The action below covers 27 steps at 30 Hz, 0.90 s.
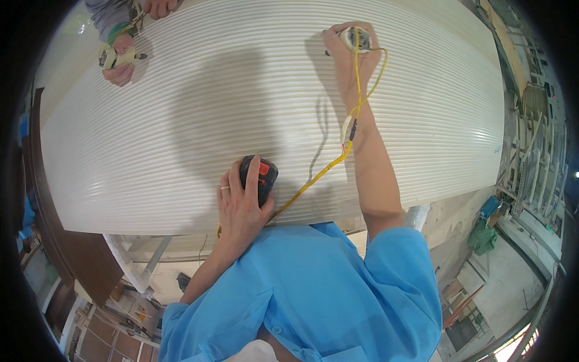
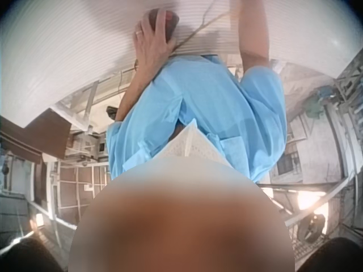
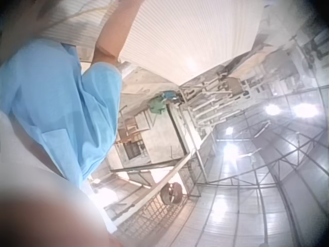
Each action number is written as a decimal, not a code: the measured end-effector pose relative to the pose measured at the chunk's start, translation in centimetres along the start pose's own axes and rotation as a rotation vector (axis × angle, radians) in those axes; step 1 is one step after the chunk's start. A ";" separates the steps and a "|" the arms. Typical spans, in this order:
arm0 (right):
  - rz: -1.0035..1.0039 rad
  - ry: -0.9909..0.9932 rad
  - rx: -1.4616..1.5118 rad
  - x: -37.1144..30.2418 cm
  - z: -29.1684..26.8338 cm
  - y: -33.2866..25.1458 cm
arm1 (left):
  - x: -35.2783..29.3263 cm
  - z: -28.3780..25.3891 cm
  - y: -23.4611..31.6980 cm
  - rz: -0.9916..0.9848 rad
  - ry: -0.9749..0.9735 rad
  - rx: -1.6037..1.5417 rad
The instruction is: The person sands a large white ribbed panel using a handheld sander and a yellow measuring tape. They move the sander across the surface repeatedly, then walk to a workbench and plug in the sander before returning to the panel.
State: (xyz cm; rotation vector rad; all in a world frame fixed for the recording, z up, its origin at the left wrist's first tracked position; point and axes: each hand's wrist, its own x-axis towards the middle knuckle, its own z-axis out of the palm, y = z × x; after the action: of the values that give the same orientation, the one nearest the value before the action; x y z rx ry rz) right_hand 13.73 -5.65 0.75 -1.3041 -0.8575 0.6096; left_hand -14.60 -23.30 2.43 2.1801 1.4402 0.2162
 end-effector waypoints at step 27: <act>-0.031 -0.008 -0.070 1.7 0.6 0.6 | 0.1 -0.2 0.4 -0.004 -0.022 -0.012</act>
State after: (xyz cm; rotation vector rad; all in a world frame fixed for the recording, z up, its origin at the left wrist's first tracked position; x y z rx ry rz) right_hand 14.29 -3.84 0.56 -1.3494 -0.9110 0.5651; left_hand -14.37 -23.30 2.79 2.1635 1.4277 0.1982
